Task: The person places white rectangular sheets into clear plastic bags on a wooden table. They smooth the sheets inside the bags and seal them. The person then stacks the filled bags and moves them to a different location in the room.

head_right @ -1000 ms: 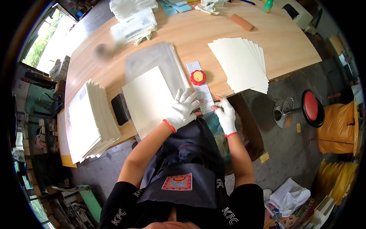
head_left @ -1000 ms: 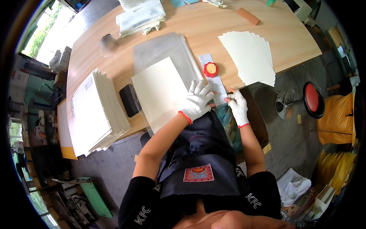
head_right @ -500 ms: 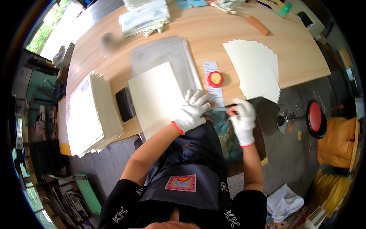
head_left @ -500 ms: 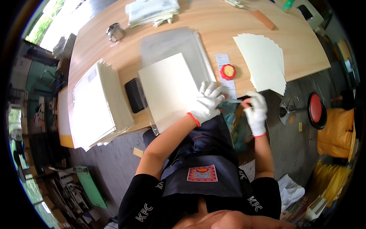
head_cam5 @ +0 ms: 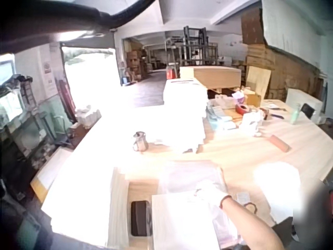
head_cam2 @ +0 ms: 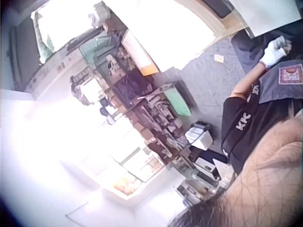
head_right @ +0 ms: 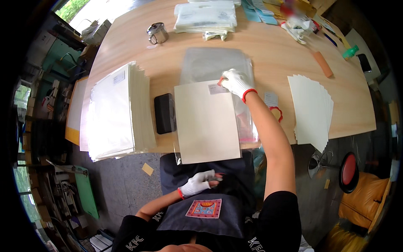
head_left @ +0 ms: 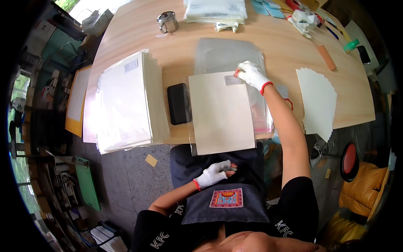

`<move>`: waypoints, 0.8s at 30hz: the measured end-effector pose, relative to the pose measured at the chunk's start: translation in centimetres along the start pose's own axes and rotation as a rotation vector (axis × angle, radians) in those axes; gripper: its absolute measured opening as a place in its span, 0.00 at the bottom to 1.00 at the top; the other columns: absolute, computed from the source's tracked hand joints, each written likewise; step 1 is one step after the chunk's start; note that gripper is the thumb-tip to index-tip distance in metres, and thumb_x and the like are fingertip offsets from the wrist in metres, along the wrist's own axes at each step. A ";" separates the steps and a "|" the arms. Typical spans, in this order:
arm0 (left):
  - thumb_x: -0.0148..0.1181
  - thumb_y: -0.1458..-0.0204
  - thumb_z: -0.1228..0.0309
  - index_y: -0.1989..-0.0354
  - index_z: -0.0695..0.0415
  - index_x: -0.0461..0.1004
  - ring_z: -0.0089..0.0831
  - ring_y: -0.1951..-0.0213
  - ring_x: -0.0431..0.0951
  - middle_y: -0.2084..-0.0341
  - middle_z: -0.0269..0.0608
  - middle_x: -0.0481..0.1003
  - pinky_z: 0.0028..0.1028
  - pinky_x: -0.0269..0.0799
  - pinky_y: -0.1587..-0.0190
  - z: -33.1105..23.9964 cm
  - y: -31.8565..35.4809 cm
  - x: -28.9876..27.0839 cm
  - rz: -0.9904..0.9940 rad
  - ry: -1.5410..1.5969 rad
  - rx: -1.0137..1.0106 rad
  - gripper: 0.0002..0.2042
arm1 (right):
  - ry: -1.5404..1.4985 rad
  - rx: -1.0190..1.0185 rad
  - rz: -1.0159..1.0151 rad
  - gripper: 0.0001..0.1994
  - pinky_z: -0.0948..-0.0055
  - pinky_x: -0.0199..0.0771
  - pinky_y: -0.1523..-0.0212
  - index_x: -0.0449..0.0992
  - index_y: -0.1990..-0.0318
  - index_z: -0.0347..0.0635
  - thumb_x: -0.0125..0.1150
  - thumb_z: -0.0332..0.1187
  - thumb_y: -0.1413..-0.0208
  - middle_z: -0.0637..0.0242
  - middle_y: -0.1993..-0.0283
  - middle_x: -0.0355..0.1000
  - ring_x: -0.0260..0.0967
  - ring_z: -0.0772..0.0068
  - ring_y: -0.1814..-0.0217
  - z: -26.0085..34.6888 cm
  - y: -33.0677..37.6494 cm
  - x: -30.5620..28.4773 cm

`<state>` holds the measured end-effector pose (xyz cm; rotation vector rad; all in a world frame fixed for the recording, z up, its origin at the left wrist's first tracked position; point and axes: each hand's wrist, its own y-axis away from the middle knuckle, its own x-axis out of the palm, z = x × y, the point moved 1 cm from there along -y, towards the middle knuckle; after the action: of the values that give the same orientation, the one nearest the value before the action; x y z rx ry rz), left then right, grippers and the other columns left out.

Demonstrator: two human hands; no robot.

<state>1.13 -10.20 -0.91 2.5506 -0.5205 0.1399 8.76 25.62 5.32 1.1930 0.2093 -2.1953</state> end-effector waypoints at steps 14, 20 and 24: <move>0.54 0.44 0.67 0.62 0.61 0.69 0.21 0.71 0.74 0.70 0.34 0.74 0.20 0.71 0.67 -2.8 4.7 -4.9 -0.716 0.469 0.354 0.10 | 0.360 0.094 -0.045 0.20 0.61 0.68 0.71 0.74 0.72 0.44 0.49 0.52 0.45 0.57 0.79 0.71 0.71 0.55 0.74 0.8 17.8 1.3; 0.53 0.46 0.69 0.74 0.60 0.66 0.35 0.79 0.70 0.81 0.40 0.68 0.29 0.64 0.75 -10.7 9.4 -5.8 -0.626 -0.452 0.718 0.09 | -1.017 0.398 0.230 0.10 0.84 0.56 0.87 0.70 0.72 0.42 0.55 0.37 0.42 0.73 0.85 0.63 0.61 0.83 0.88 0.3 24.7 10.9; 0.56 0.54 0.75 0.73 0.61 0.71 0.40 0.78 0.71 0.81 0.43 0.68 0.32 0.66 0.74 -12.3 16.2 -7.8 -0.811 -0.536 1.110 0.03 | -1.174 0.165 0.212 0.10 0.84 0.53 0.87 0.67 0.73 0.44 0.55 0.37 0.42 0.76 0.85 0.62 0.56 0.86 0.88 7.1 20.2 12.0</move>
<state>-12.32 -13.95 15.79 3.6324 0.6671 -0.7643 10.95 1.26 2.80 -0.1413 -0.5605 -2.3592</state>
